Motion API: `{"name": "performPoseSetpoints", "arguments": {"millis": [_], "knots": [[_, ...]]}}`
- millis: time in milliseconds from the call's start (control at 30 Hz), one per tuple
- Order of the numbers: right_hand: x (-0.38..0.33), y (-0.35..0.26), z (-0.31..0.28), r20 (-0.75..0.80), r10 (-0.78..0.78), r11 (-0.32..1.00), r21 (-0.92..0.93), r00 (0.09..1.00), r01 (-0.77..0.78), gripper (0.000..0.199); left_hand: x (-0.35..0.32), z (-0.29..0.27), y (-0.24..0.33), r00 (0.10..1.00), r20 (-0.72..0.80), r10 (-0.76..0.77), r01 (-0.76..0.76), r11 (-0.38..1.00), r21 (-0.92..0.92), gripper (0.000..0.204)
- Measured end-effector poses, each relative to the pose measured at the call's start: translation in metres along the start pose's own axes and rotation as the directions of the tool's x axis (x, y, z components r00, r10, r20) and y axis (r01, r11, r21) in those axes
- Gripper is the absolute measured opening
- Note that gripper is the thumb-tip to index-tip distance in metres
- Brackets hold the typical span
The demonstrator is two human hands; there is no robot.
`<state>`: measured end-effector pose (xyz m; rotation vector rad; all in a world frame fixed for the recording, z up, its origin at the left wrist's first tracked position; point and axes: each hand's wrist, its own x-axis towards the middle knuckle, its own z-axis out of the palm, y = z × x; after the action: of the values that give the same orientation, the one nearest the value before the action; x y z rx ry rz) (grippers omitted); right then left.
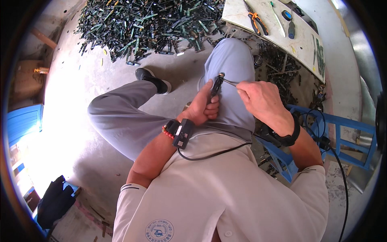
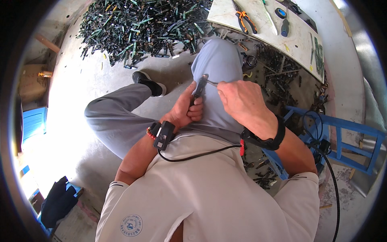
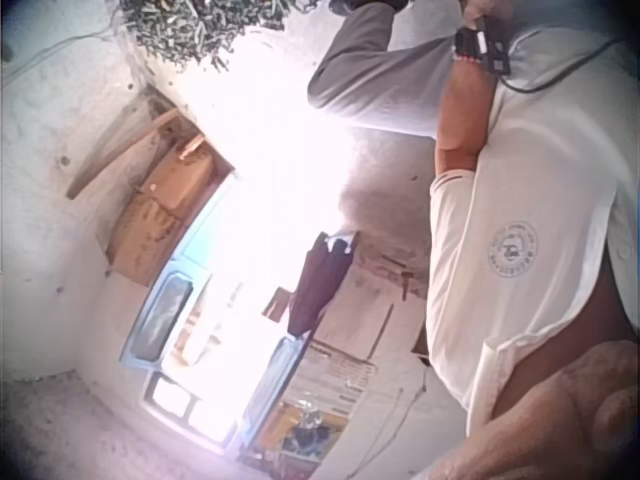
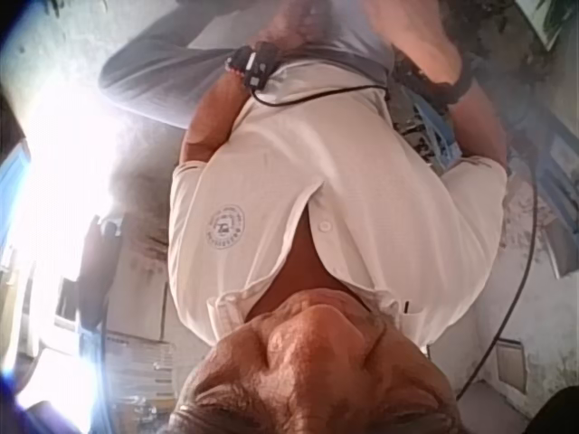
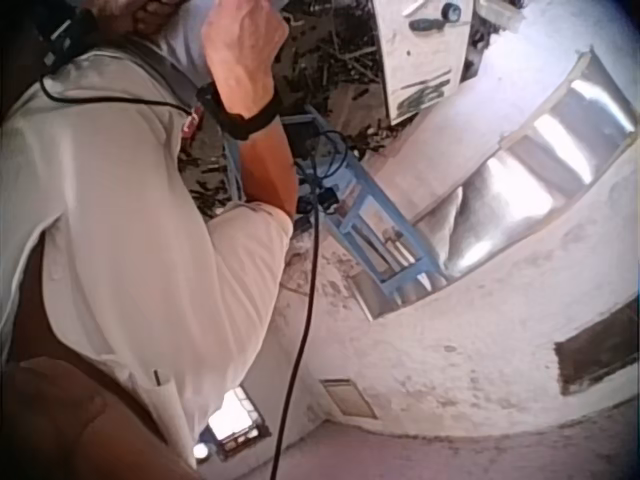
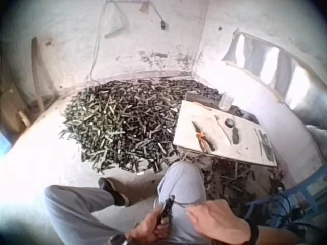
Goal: The person sits on the floor and uses pliers and a screwdriver to disassemble small electronic components. They repeatedly pick up items, use the pliers to pull off parts, and use the screwdriver to pry or unscrew components, dropping the pieces onto a large pile on the floor.
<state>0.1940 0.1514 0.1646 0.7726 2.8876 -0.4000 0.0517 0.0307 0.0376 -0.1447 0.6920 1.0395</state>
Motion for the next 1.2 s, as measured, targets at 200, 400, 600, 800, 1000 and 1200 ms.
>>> {"name": "performPoseSetpoints", "arguments": {"millis": [200, 400, 600, 800, 1000, 1200], "knots": [[0.000, -0.001, 0.001, -0.019, 0.040, 0.997, 0.062, 0.999, -0.038, 0.010, 0.002, -0.002, -0.002, 1.000, 0.013, 0.019, -0.019, 1.000, 0.013, 0.062], [-0.001, 0.001, 0.001, -0.022, 0.072, 0.991, 0.115, 0.997, -0.069, 0.010, 0.000, -0.002, -0.001, 1.000, 0.012, 0.021, -0.021, 0.999, 0.042, 0.062], [-0.001, 0.016, -0.006, -0.003, 0.131, 0.920, 0.373, 0.991, -0.120, 0.018, -0.001, -0.004, -0.002, 0.999, 0.003, 0.035, -0.035, 0.998, 0.047, 0.061], [0.027, 0.092, -0.017, -0.440, 0.465, 0.854, 0.451, 0.768, -0.259, 0.030, -0.001, -0.002, -0.002, 0.998, 0.028, 0.050, -0.052, 0.998, 0.047, 0.060], [0.093, 0.175, 0.002, -0.624, 0.471, 0.871, 0.219, 0.623, -0.440, 0.034, -0.001, -0.004, -0.006, 0.994, 0.035, 0.101, -0.102, 0.994, 0.042, 0.059], [0.132, 0.195, 0.004, -0.660, 0.444, 0.871, 0.159, 0.607, -0.464, 0.030, -0.007, -0.014, -0.008, 0.988, -0.041, 0.148, -0.148, 0.989, 0.008, 0.059]]}}
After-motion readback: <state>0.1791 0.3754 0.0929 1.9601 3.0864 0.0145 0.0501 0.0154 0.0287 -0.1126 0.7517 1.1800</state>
